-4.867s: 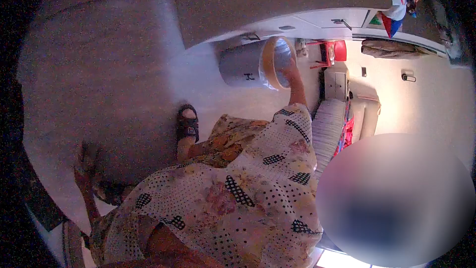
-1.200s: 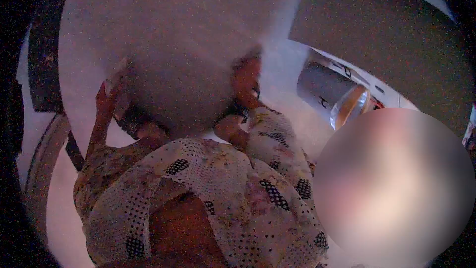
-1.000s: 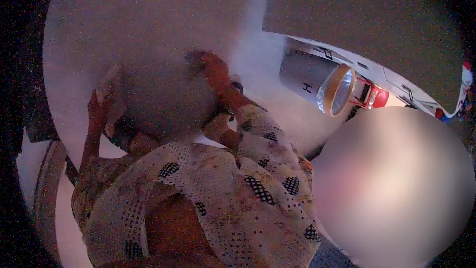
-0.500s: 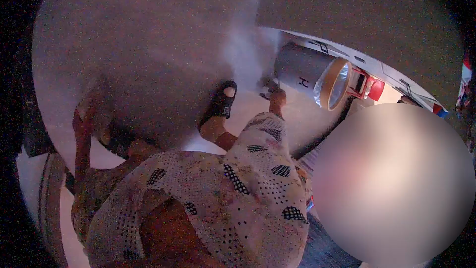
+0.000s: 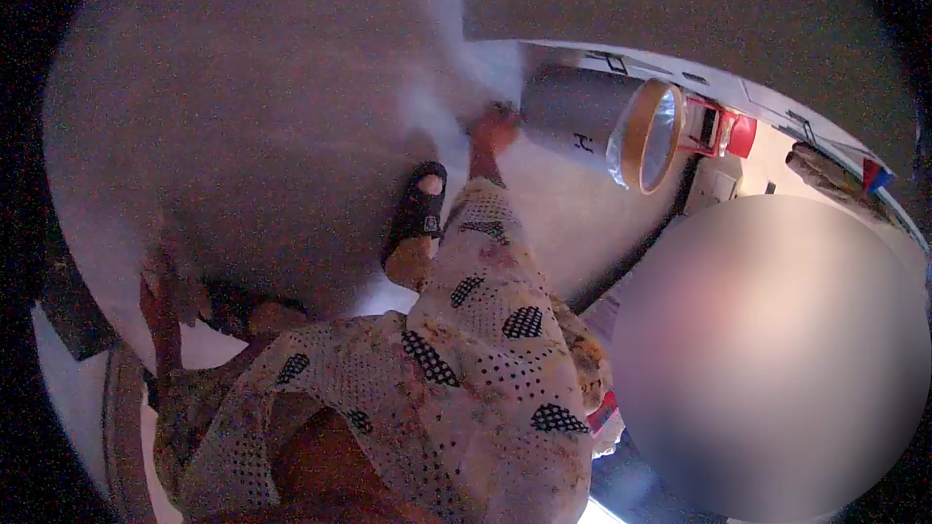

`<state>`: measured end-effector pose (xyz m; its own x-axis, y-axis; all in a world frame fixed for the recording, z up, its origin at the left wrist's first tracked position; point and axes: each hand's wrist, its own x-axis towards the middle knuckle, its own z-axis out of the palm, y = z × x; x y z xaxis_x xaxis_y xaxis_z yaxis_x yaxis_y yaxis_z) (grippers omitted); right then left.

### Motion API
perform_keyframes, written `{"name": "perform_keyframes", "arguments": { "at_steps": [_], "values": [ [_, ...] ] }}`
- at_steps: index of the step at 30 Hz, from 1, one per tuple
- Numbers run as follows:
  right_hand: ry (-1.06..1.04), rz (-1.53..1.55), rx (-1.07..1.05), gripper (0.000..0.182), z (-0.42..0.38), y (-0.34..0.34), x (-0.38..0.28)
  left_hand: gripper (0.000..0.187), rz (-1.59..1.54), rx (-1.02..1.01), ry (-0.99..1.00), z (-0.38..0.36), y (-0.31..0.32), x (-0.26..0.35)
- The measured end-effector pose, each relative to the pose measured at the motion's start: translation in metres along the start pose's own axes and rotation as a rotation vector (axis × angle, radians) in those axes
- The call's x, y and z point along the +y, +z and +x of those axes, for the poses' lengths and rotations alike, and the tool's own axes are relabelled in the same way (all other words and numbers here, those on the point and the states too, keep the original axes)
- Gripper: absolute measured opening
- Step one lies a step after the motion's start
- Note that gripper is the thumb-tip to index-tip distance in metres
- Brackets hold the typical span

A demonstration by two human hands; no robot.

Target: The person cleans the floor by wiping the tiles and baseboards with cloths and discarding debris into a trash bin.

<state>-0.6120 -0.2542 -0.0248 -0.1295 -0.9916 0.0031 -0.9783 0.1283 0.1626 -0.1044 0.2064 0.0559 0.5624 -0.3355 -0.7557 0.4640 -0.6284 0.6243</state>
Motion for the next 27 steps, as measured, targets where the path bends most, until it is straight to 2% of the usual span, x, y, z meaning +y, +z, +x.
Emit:
{"name": "perform_keyframes", "arguments": {
  "at_steps": [2, 3, 5, 8, 10, 12, 13, 15, 17, 19, 21, 22, 23, 26, 27],
  "values": [
    [-0.161, 0.101, 0.118, 0.034, -0.018, -0.001, -0.053, 0.056, 0.104, -0.005, 0.099, 0.004, 0.000, -0.008],
    [-0.162, 0.235, 0.119, 0.035, -0.024, 0.000, -0.076, 0.056, 0.149, -0.006, 0.153, 0.006, 0.003, -0.009],
    [-0.481, 0.484, 0.203, 0.034, -0.061, -0.030, -0.106, 0.056, 0.045, -0.096, 0.130, 0.002, 0.018, 0.013],
    [-0.601, 0.721, -0.271, 0.034, -0.080, -0.066, -0.106, 0.056, 0.031, -0.124, 0.151, 0.002, 0.030, 0.028],
    [-0.415, 0.776, -0.429, 0.033, -0.085, -0.117, -0.103, 0.056, 0.093, -0.110, 0.183, 0.005, 0.027, 0.032],
    [-0.286, 0.711, -0.423, 0.032, -0.070, -0.132, -0.078, 0.055, 0.175, -0.094, 0.213, 0.006, 0.018, 0.033],
    [-0.248, 0.620, -0.339, 0.032, -0.058, -0.115, -0.050, 0.055, 0.152, -0.091, 0.216, 0.004, 0.016, 0.033],
    [-0.062, 0.378, -0.379, 0.035, -0.035, -0.079, 0.015, 0.053, 0.108, -0.080, 0.223, 0.001, 0.013, 0.034],
    [0.043, 0.105, -0.422, 0.036, -0.039, -0.078, 0.047, 0.051, 0.122, -0.031, 0.158, 0.001, 0.014, 0.028],
    [-0.009, 0.285, -0.386, 0.037, -0.045, 0.005, 0.094, 0.048, 0.084, -0.038, 0.140, -0.002, 0.017, 0.033],
    [-0.104, 0.112, -0.363, 0.041, -0.046, 0.033, 0.069, 0.046, 0.000, -0.105, 0.161, -0.014, 0.027, 0.046],
    [-0.171, -0.152, -0.352, 0.044, -0.053, 0.021, 0.016, 0.043, -0.056, -0.043, 0.089, -0.006, 0.022, 0.031],
    [-0.236, -0.416, -0.334, 0.048, -0.062, 0.013, -0.026, 0.044, -0.065, -0.070, 0.121, -0.009, 0.023, 0.037],
    [-0.246, -0.448, -0.400, 0.075, -0.087, 0.003, -0.109, 0.045, -0.024, -0.103, 0.204, -0.014, 0.028, 0.057],
    [-0.205, -0.330, -0.334, 0.072, -0.098, -0.002, -0.128, 0.045, 0.027, -0.078, 0.220, -0.011, 0.026, 0.055]
  ]
}}
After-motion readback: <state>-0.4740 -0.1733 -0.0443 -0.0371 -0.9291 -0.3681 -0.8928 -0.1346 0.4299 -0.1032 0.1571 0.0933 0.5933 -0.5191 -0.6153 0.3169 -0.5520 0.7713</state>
